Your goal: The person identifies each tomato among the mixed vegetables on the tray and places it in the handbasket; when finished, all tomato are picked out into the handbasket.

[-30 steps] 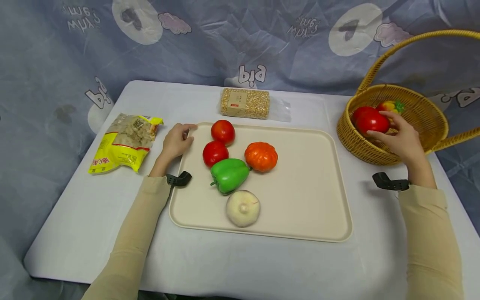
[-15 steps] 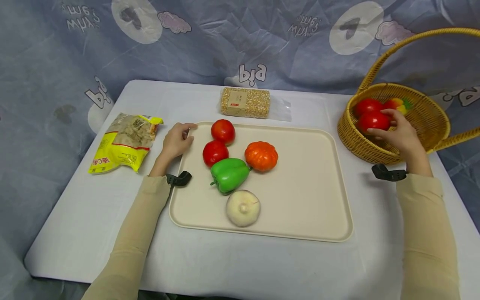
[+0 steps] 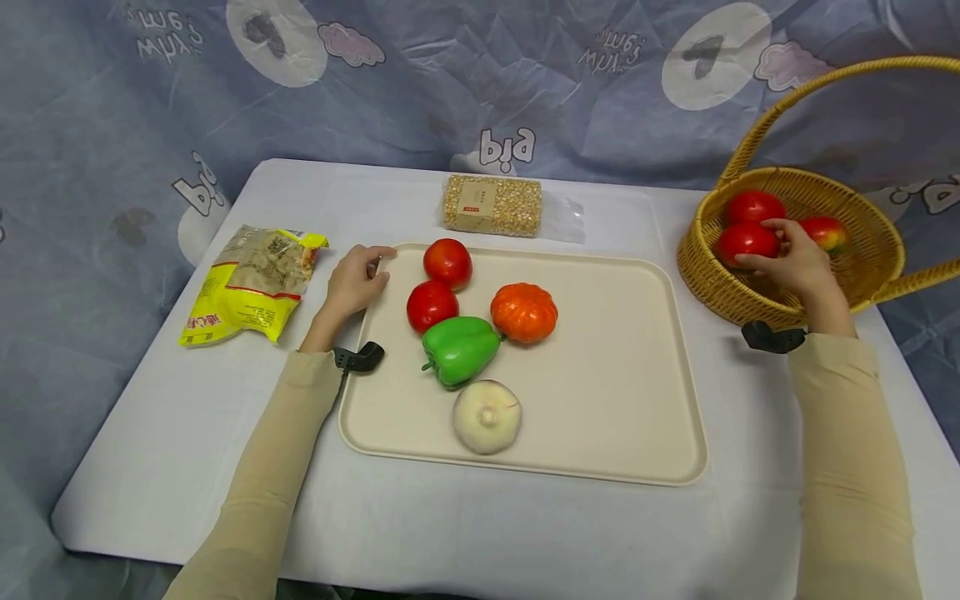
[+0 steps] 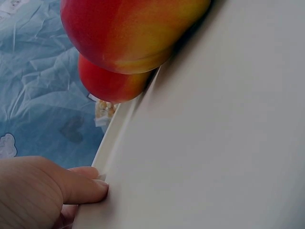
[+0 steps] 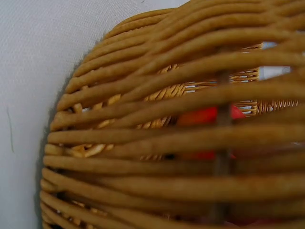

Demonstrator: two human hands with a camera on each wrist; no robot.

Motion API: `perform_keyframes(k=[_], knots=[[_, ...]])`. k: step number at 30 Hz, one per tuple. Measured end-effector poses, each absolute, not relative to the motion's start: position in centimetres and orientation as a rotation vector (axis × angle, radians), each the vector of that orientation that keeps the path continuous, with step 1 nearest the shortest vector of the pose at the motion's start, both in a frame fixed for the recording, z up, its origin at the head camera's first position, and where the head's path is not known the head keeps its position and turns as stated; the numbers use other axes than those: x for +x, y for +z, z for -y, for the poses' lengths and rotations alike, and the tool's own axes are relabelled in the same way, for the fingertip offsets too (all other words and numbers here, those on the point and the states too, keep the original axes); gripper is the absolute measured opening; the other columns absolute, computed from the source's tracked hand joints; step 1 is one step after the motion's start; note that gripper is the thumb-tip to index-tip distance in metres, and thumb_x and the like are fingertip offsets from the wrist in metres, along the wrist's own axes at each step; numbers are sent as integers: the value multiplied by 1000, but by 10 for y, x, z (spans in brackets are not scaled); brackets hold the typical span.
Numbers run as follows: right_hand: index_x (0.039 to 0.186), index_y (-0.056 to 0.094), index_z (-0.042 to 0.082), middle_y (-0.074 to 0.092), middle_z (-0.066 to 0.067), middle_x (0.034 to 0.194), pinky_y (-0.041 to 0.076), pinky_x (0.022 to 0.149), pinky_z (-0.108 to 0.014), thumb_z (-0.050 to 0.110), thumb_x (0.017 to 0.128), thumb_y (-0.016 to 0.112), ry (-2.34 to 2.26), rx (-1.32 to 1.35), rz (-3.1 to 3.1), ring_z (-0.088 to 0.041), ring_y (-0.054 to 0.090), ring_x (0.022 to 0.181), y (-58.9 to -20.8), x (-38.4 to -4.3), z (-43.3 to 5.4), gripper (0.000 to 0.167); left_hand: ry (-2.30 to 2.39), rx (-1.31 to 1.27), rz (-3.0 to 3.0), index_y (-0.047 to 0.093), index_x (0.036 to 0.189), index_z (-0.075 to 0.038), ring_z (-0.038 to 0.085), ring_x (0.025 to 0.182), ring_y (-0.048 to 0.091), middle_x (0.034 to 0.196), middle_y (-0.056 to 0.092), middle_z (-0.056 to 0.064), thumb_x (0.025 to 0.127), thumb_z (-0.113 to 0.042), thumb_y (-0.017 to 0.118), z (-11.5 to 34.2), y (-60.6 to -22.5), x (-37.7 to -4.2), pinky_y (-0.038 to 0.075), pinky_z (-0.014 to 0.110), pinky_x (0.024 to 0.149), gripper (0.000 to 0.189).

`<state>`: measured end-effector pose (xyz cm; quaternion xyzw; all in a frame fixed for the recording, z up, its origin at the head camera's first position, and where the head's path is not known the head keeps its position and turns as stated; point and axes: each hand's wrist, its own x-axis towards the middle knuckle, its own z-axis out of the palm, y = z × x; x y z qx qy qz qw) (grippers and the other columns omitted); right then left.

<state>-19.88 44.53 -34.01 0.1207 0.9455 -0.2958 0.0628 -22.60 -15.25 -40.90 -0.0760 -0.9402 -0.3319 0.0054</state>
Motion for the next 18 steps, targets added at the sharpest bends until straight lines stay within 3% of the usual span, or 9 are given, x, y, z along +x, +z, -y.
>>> perform_keyframes(k=[2,5,11,18], knots=[[149,12,7,27,-34,140,34,95,-58,48,87,56,-900,381,-2855,-48,39,111,-340,-198,-444,86,-1038,-239,2943,59,125,-10,25,79,47,96,52,15,87,-11,55,152,-409,-226,32,29,64,38],[150,9,10,28,-35,140,26,102,-63,46,88,55,-920,391,-2848,-50,30,121,-340,-197,-443,86,-1036,-242,2941,59,125,-10,25,79,48,95,52,15,87,-11,55,152,-410,-226,32,29,64,38],[151,10,12,32,-35,136,27,99,-61,42,89,56,-905,349,-2887,-47,31,119,-341,-198,-443,82,-1042,-237,2943,59,125,-10,25,79,49,96,53,15,87,-11,55,152,-408,-225,32,29,64,39],[152,9,20,28,-34,143,23,103,-64,43,89,56,-967,354,-2850,-49,26,127,-338,-195,-441,82,-1041,-236,2948,59,125,-9,25,78,46,95,51,15,87,-11,54,152,-407,-225,31,29,64,38]])
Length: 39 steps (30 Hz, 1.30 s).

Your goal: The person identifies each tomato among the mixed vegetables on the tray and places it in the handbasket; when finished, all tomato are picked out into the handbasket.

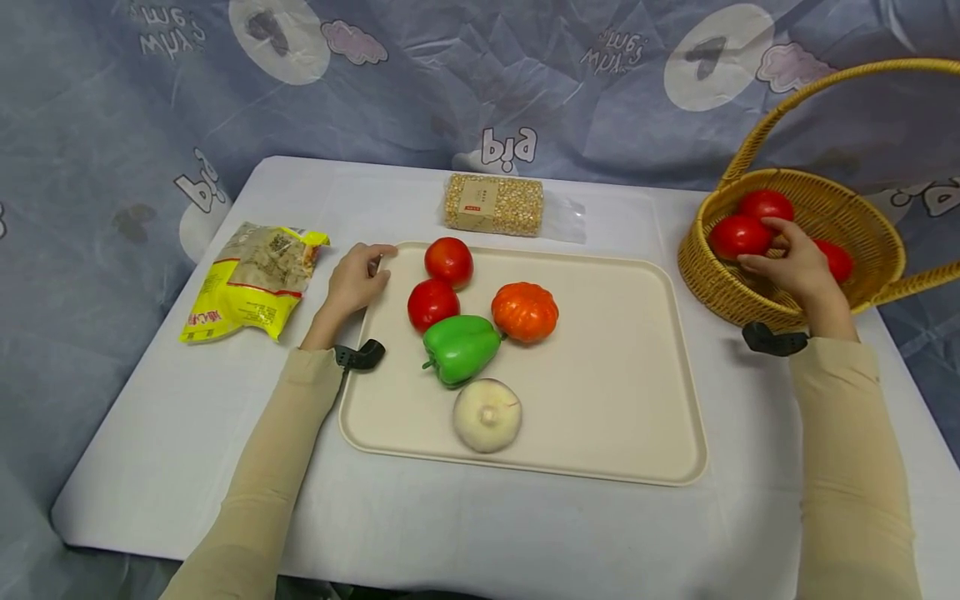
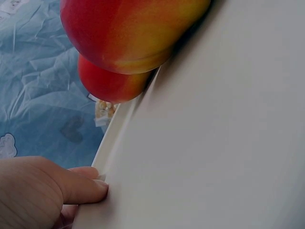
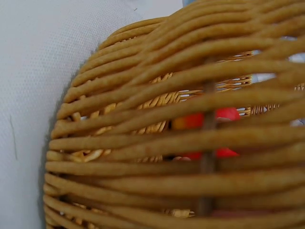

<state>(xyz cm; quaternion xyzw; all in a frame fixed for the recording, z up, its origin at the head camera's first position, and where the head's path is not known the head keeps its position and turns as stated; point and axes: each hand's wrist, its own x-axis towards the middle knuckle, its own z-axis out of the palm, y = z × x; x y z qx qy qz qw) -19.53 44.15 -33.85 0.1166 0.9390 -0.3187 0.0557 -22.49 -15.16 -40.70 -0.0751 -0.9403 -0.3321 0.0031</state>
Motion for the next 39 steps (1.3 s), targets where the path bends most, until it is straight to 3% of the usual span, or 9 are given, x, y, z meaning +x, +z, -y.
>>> perform_keyframes(k=[4,10,13,17,20,25,28,31,39], knots=[[152,8,22,26,-34,144,24,103,-64,43,89,55,-960,338,-2854,-49,26,126,-336,-192,-440,81,-1040,-239,2945,59,125,-9,25,78,46,94,51,15,87,-11,54,152,-407,-225,31,29,64,38],[151,10,13,25,-34,142,27,97,-66,39,91,54,-905,314,-2906,-51,26,122,-328,-184,-439,79,-1033,-241,2943,59,125,-10,24,78,46,93,50,14,87,-11,54,153,-409,-227,31,29,64,38],[151,11,16,27,-32,144,36,90,-54,40,91,53,-895,327,-2944,-48,29,121,-323,-180,-437,77,-1036,-236,2944,59,125,-10,25,78,46,93,51,14,86,-11,55,153,-409,-227,31,29,64,38],[150,17,28,27,-25,150,41,72,-17,39,90,55,-934,371,-2986,-8,50,99,-315,-174,-434,72,-1039,-238,2947,59,125,-9,26,78,46,93,50,15,87,-11,55,153,-409,-227,31,30,64,38],[148,23,34,29,-15,151,37,59,-3,35,89,57,-1014,398,-3008,17,39,76,-311,-170,-429,68,-1043,-237,2947,59,125,-9,26,77,46,93,50,15,87,-11,55,153,-408,-227,31,29,63,38],[144,32,34,38,-1,147,37,59,0,28,89,59,-1165,417,-3048,18,42,73,-304,-165,-417,62,-1044,-243,2942,59,125,-10,25,77,47,93,51,15,87,-11,55,153,-408,-227,32,29,63,38],[140,40,31,49,12,129,39,59,1,22,87,62,-1277,390,-3093,20,46,69,-302,-163,-409,58,-1041,-246,2942,59,125,-9,25,77,47,94,51,15,87,-11,54,153,-408,-227,31,29,63,39],[137,45,27,47,22,111,41,58,0,15,86,63,-1429,316,-3098,19,52,65,-300,-161,-399,55,-1045,-245,2945,59,125,-9,25,78,47,94,51,15,86,-11,54,153,-408,-226,31,29,64,39],[134,48,18,47,20,108,44,61,-2,4,85,61,-1616,39,-3077,14,58,66,-291,-163,-368,53,-1038,-245,2942,59,125,-9,25,78,48,94,51,15,87,-11,54,153,-408,-227,31,29,63,39]])
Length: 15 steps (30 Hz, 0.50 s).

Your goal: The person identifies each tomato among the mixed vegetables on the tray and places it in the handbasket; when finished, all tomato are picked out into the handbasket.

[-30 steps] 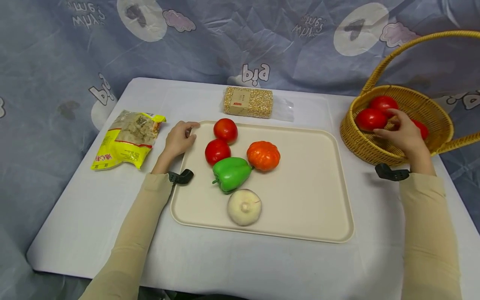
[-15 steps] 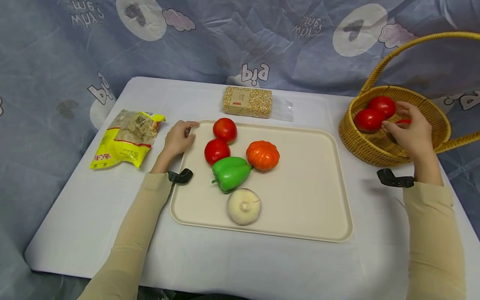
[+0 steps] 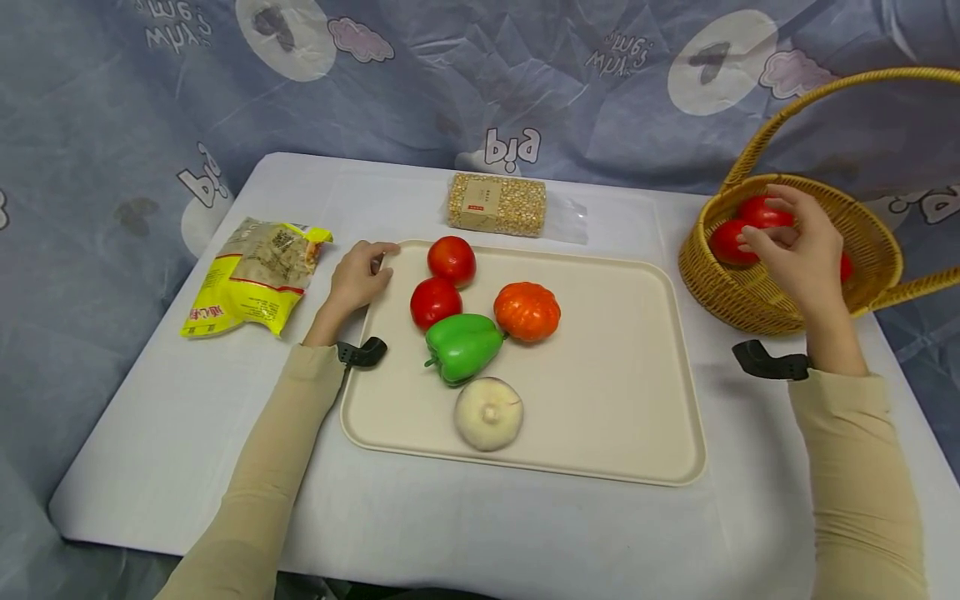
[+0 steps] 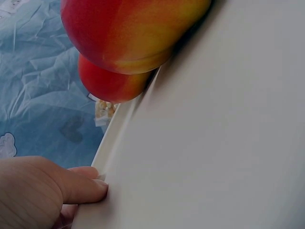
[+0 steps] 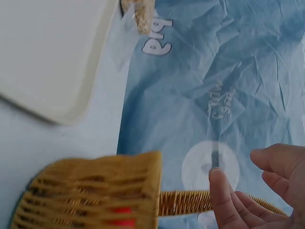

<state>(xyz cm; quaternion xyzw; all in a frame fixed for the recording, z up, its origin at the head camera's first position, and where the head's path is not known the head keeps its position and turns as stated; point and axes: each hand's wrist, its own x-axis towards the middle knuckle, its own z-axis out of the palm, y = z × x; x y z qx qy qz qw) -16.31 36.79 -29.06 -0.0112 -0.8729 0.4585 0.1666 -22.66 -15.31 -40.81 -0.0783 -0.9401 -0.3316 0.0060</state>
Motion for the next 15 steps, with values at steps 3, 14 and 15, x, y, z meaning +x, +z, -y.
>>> perform_keyframes(k=[3,14,15], knots=[[133,49,19,49,18,113,44,62,-2,3,85,61,1285,53,2480,14,59,67,-289,-165,-355,53,-1038,-245,2948,58,126,-9,25,78,48,95,51,16,87,-11,54,153,-408,-227,31,29,64,39],[135,49,11,53,7,120,45,64,-2,-4,83,61,1202,287,2490,14,58,66,-291,-180,-304,56,-1042,-246,2956,57,127,-9,25,80,47,98,51,16,88,-11,54,153,-407,-227,32,30,65,40],[135,48,10,53,3,121,45,64,-2,-4,83,61,1203,311,2494,14,58,66,-292,-181,-298,55,-1044,-243,2958,57,127,-9,25,80,47,98,52,16,87,-11,54,153,-407,-226,32,30,65,40]])
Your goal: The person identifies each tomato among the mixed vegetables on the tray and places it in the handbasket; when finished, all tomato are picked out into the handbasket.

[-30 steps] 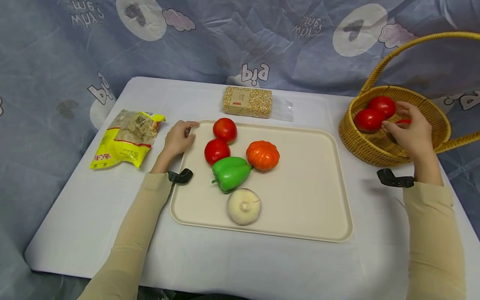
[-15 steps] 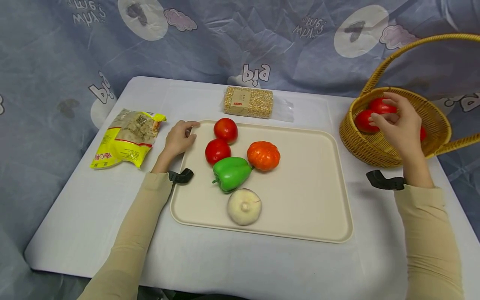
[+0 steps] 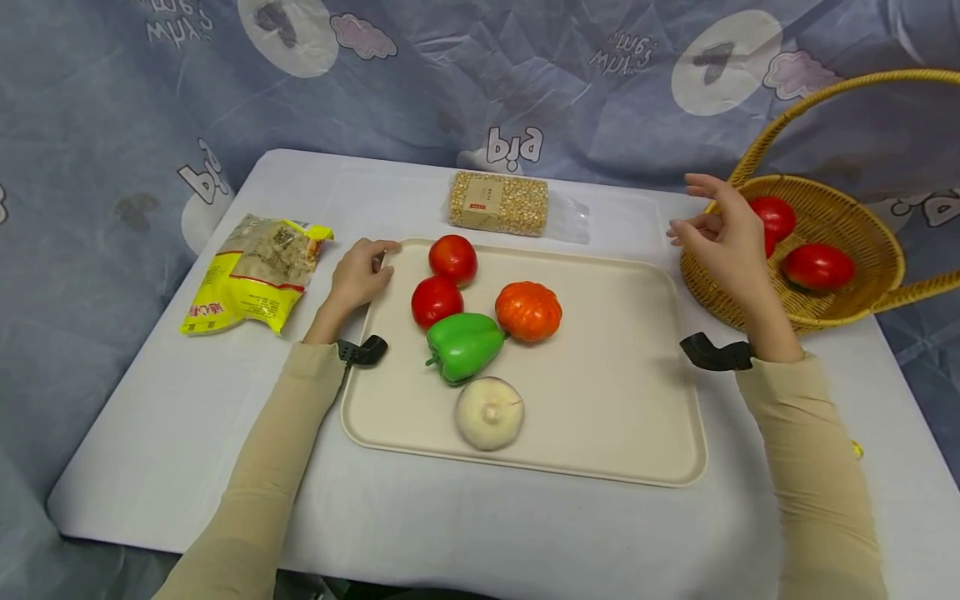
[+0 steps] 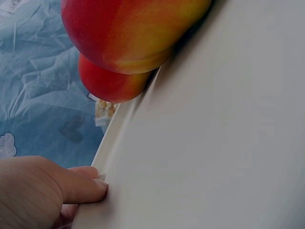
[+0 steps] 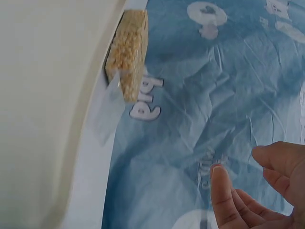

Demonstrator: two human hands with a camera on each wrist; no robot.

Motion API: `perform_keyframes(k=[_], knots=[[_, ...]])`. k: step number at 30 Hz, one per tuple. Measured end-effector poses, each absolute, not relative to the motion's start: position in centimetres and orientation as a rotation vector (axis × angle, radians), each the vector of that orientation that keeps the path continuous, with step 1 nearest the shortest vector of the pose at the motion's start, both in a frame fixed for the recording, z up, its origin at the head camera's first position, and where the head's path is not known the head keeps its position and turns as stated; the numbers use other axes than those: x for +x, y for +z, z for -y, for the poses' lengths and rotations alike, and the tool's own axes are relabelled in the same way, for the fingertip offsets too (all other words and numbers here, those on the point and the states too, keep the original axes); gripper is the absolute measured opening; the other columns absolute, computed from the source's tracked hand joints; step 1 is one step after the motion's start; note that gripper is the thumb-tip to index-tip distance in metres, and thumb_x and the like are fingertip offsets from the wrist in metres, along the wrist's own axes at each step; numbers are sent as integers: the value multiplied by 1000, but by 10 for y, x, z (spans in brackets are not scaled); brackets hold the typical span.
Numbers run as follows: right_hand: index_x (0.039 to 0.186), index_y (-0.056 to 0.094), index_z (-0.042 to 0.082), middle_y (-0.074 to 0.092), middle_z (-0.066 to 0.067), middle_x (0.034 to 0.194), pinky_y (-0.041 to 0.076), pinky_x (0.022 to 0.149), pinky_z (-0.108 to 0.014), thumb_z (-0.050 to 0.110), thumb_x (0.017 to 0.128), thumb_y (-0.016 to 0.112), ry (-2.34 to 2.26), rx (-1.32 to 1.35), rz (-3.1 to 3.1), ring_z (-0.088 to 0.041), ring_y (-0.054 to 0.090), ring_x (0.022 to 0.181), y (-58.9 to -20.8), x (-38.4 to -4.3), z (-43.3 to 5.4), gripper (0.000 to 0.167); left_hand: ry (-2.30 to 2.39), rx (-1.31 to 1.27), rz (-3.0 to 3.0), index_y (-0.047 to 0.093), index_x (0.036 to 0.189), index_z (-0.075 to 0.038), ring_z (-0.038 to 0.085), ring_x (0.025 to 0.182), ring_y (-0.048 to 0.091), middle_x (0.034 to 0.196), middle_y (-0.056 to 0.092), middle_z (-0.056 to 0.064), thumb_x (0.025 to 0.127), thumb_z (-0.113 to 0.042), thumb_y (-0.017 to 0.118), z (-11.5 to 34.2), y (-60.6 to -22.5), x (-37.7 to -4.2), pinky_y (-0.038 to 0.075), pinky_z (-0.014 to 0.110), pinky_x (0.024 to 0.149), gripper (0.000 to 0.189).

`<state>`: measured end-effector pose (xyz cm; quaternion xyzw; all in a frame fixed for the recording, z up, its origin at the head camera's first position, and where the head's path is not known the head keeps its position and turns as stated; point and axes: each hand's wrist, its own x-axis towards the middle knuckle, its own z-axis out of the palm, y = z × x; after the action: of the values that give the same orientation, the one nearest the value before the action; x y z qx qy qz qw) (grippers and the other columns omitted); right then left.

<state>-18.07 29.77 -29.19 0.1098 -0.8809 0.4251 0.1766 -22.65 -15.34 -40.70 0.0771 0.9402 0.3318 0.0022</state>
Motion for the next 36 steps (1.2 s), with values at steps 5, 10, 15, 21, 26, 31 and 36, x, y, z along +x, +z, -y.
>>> perform_keyframes(k=[5,10,15,21,26,31,36], knots=[[137,46,9,50,-18,127,45,63,-2,-2,84,62,1228,418,2522,15,58,65,-298,-188,-270,56,1038,245,-2949,57,127,-9,25,80,48,99,52,17,88,-10,54,153,-406,-226,32,29,65,40],[136,44,4,49,-22,127,45,64,-2,-3,84,62,1248,541,2542,15,57,65,-305,-196,-246,56,1041,245,-2951,58,127,-9,25,79,47,97,52,16,88,-10,54,153,-406,-226,31,29,64,39],[136,46,6,51,-20,127,46,63,-4,0,84,62,1254,588,2572,12,57,67,-310,-201,-225,54,1047,243,-2953,58,126,-9,25,79,47,97,51,15,87,-10,55,153,-406,-226,31,29,64,39],[137,44,7,50,-19,129,47,62,-7,4,86,62,1218,655,2652,-23,67,74,-319,-208,-202,55,1056,237,-2947,58,126,-9,25,79,48,97,52,16,87,-10,55,153,-406,-226,32,29,64,39],[140,40,9,47,-20,133,48,62,-11,6,87,62,1245,724,2716,-32,65,74,-330,-216,-187,58,1057,235,-2946,58,126,-9,25,78,47,96,52,16,87,-10,54,153,-406,-225,32,29,64,39],[141,40,10,44,-20,137,50,63,-15,8,86,64,1295,770,2774,-31,65,72,-337,-224,-172,60,1048,238,-2962,59,125,-10,24,77,48,95,52,15,87,-10,55,153,-407,-225,32,29,63,39],[141,40,11,42,-17,140,53,64,-20,9,85,65,1306,815,2809,-32,67,76,-341,-228,-158,62,1052,243,-2970,60,124,-11,24,76,49,95,52,14,86,-9,55,153,-407,-225,32,29,62,39]])
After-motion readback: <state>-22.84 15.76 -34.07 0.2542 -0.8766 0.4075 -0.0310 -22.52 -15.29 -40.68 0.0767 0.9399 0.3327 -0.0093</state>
